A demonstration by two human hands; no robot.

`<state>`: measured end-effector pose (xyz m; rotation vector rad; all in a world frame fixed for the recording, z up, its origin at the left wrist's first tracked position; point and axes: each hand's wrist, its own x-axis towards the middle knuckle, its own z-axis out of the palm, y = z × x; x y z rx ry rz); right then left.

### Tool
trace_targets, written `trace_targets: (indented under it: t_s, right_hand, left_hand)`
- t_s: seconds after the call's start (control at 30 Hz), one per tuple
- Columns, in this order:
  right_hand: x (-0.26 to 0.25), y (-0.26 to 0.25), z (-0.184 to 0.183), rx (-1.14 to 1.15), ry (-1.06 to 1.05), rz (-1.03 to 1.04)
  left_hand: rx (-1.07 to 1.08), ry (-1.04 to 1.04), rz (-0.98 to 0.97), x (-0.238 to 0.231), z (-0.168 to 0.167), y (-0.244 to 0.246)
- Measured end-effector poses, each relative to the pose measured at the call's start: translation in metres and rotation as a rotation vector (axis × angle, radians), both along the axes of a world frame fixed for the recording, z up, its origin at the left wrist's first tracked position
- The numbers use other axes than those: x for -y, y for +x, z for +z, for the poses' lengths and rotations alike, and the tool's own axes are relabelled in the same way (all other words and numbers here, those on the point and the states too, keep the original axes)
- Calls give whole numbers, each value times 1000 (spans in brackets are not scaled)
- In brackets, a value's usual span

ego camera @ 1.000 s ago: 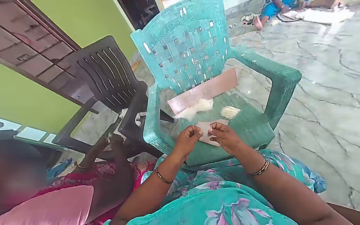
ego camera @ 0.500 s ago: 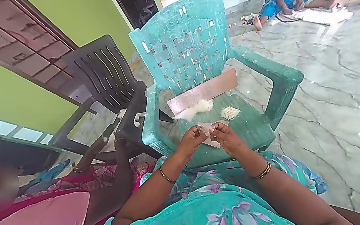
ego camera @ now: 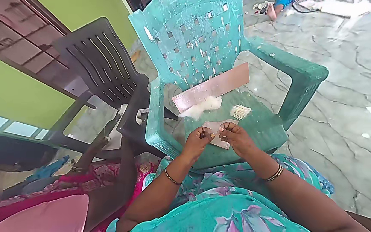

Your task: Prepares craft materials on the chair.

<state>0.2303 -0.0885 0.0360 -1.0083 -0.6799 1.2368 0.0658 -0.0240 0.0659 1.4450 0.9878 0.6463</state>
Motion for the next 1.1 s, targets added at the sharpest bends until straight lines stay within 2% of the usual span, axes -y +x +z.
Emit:
trace_targets:
  t_s: [0.13, 0.3, 0.6, 0.83, 0.93, 1.1]
  right_hand:
    - [-3, 6, -1, -51, 16, -72]
    - [-3, 4, -8, -44, 203, 92]
    - [-7, -6, -11, 176, 31, -22]
    - [-6, 1, -9, 118, 8, 4]
    - [-4, 4, -4, 173, -21, -10]
    - [0, 5, 3, 300, -49, 109]
  left_hand:
    - [-24, 1, 59, -3, -2, -3]
    - [-76, 14, 141, -8, -2, -4]
    - [22, -72, 57, 3, -1, 4]
    - [50, 8, 92, 2, -5, 3]
    - [41, 18, 91, 3, -4, 2]
    - [21, 46, 61, 6, -6, 1]
